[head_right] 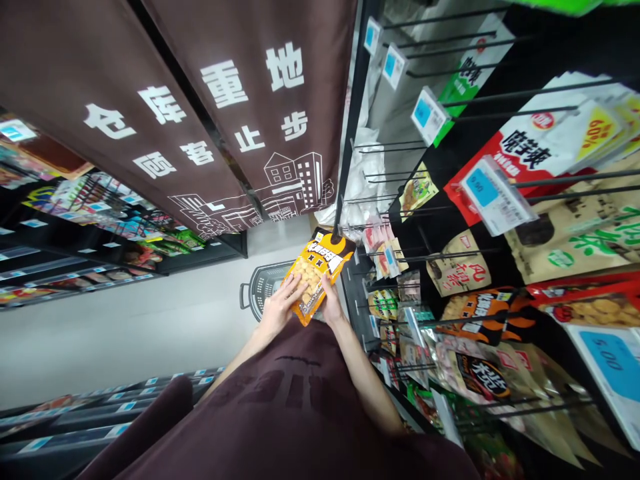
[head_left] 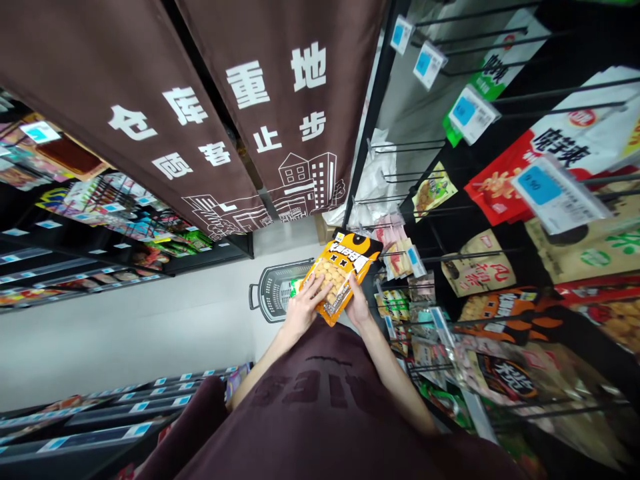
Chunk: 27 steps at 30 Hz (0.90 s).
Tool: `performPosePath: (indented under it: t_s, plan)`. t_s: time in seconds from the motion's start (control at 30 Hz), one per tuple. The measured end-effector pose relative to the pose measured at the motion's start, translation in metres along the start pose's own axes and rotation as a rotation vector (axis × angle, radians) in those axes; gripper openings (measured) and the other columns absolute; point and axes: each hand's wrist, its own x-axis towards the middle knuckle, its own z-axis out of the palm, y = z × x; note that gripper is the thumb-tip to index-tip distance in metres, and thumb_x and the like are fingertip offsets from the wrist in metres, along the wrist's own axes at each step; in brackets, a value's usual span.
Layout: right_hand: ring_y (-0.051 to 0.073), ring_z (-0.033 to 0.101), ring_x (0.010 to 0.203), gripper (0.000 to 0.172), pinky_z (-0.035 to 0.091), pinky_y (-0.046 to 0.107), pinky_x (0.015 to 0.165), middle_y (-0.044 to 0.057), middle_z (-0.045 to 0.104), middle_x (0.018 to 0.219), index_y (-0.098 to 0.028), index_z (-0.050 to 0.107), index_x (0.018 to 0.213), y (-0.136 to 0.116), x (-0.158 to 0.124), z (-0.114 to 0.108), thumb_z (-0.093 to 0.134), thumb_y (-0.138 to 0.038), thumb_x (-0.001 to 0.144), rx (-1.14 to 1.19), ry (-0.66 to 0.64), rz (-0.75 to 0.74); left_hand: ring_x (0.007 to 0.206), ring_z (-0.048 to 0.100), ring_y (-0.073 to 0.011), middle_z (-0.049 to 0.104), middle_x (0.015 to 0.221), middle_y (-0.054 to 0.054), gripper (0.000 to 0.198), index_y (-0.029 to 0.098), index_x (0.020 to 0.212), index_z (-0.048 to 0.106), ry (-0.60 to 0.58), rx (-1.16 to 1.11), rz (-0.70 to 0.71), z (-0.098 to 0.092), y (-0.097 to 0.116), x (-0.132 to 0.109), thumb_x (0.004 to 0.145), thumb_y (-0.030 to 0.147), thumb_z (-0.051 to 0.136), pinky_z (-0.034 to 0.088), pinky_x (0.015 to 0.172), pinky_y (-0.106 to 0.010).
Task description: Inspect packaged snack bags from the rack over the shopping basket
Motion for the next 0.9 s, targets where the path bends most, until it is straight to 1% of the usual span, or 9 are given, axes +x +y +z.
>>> performPosePath:
  t_s: [0.13, 0.23, 0.4, 0.5, 0.6, 0.7, 0.77, 0.83, 0.9]
  plan:
    - [0.025, 0.065, 0.119, 0.057, 0.051, 0.043, 0.105, 0.006, 0.068, 0.130, -0.021, 0.063, 0.131, -0.001, 0.004, -0.001, 0.066, -0.053, 0.084, 0.079, 0.060, -0.003, 0.148, 0.035, -0.0242, 0.041, 0.157, -0.002, 0.076, 0.029, 0.152, 0.038, -0.005, -0.088, 0.064, -0.003, -0.003, 0.003, 0.084, 0.000, 0.051, 0.052, 0.111, -0.043]
    - [0.025, 0.066, 0.118, 0.054, 0.053, 0.045, 0.104, 0.006, 0.071, 0.125, -0.021, 0.064, 0.130, -0.004, 0.007, -0.002, 0.058, -0.056, 0.089, 0.119, 0.069, 0.031, 0.148, 0.036, -0.0245, 0.044, 0.155, -0.005, 0.062, 0.024, 0.146, 0.047, 0.012, -0.162, 0.121, -0.005, -0.007, 0.003, 0.088, 0.006, 0.054, 0.045, 0.117, -0.048]
    - [0.027, 0.066, 0.119, 0.060, 0.055, 0.047, 0.102, 0.007, 0.073, 0.121, -0.022, 0.064, 0.130, -0.008, 0.008, 0.000, 0.052, -0.063, 0.089, 0.145, 0.051, 0.061, 0.146, 0.038, -0.0243, 0.052, 0.149, -0.008, 0.042, 0.022, 0.133, 0.059, 0.074, -0.220, 0.171, -0.009, -0.011, 0.004, 0.092, 0.012, 0.057, 0.047, 0.115, -0.049]
    - [0.027, 0.068, 0.116, 0.058, 0.055, 0.048, 0.102, 0.007, 0.073, 0.122, -0.021, 0.065, 0.128, -0.010, 0.009, 0.002, 0.049, -0.062, 0.091, 0.174, 0.072, 0.062, 0.143, 0.044, -0.0248, 0.058, 0.142, -0.009, 0.037, 0.022, 0.127, 0.063, 0.092, -0.300, 0.209, -0.014, -0.011, 0.007, 0.092, 0.012, 0.059, 0.048, 0.113, -0.050]
    - [0.026, 0.070, 0.111, 0.057, 0.055, 0.047, 0.101, 0.007, 0.072, 0.123, -0.020, 0.066, 0.126, -0.010, 0.011, 0.004, 0.044, -0.061, 0.093, 0.186, 0.107, 0.072, 0.129, 0.056, -0.0242, 0.067, 0.129, -0.010, 0.034, 0.022, 0.122, 0.065, 0.126, -0.430, 0.201, -0.021, -0.011, 0.009, 0.090, 0.012, 0.063, 0.050, 0.108, -0.048]
    - [0.025, 0.070, 0.111, 0.055, 0.055, 0.046, 0.101, 0.006, 0.071, 0.125, -0.020, 0.066, 0.126, -0.011, 0.013, 0.005, 0.045, -0.059, 0.094, 0.185, 0.141, 0.037, 0.100, 0.065, -0.0199, 0.071, 0.103, -0.007, 0.018, 0.021, 0.105, 0.070, 0.250, -0.565, 0.026, -0.025, -0.011, 0.007, 0.088, 0.015, 0.067, 0.053, 0.092, -0.039]
    - [0.025, 0.069, 0.114, 0.055, 0.055, 0.045, 0.102, 0.006, 0.071, 0.126, -0.021, 0.065, 0.128, -0.011, 0.012, 0.006, 0.048, -0.059, 0.092, 0.179, 0.155, 0.018, 0.082, 0.060, -0.0161, 0.065, 0.084, -0.003, 0.006, 0.019, 0.084, 0.068, 0.373, -0.720, -0.190, -0.026, -0.011, 0.006, 0.086, 0.022, 0.072, 0.049, 0.079, -0.031]
    - [0.026, 0.067, 0.117, 0.056, 0.054, 0.046, 0.103, 0.006, 0.071, 0.126, -0.021, 0.064, 0.129, -0.011, 0.011, 0.006, 0.052, -0.060, 0.090, 0.170, 0.159, 0.016, 0.070, 0.051, -0.0129, 0.055, 0.071, -0.001, 0.027, 0.017, 0.067, 0.058, 0.505, -0.971, -0.415, -0.025, -0.011, 0.007, 0.083, 0.031, 0.076, 0.042, 0.067, -0.025]
    - [0.028, 0.066, 0.119, 0.059, 0.054, 0.047, 0.103, 0.006, 0.070, 0.127, -0.021, 0.064, 0.130, -0.012, 0.011, 0.006, 0.054, -0.062, 0.088, 0.160, 0.154, 0.022, 0.059, 0.039, -0.0101, 0.042, 0.062, 0.002, 0.045, 0.017, 0.059, 0.047, 0.588, -1.182, -0.547, -0.024, -0.009, 0.010, 0.086, 0.043, 0.072, 0.034, 0.057, -0.023]
